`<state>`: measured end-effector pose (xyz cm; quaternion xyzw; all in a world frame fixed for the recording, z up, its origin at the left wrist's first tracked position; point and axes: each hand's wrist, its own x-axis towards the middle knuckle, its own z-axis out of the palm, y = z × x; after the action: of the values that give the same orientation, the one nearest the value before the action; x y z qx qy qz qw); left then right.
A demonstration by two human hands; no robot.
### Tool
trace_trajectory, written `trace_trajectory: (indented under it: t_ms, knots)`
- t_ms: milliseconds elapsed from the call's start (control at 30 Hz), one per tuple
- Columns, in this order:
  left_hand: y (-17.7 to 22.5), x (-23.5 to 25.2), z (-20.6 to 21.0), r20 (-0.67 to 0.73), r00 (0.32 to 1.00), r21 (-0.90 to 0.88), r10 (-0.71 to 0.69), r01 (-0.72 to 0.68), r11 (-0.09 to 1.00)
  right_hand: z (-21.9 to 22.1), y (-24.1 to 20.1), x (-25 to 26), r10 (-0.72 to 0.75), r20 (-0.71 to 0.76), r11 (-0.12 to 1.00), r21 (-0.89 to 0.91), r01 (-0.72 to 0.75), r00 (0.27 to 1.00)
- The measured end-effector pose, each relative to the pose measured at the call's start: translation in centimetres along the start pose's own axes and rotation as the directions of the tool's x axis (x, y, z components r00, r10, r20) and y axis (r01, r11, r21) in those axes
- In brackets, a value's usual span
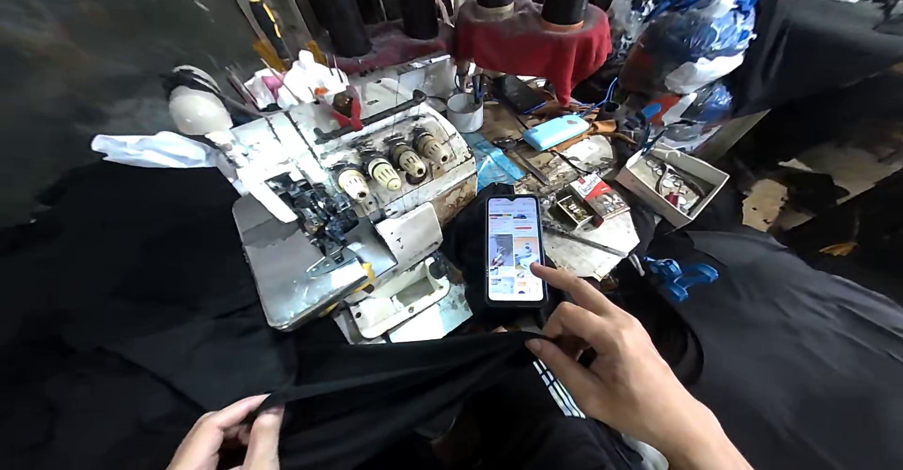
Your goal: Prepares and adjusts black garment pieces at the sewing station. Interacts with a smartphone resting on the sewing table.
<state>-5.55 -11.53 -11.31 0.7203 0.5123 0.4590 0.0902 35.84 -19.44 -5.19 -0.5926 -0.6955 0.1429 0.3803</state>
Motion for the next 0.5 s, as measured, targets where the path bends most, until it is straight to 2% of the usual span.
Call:
trace_trajectory:
  t_ms: [500]
  knots:
    - [0.01, 0.18, 0.03, 0.014, 1.0, 0.022, 0.007, -0.007, 1.0, -0.06, 0.23, 0.69, 0.005, 0.047, 1.0, -0.019, -0.004, 0.999]
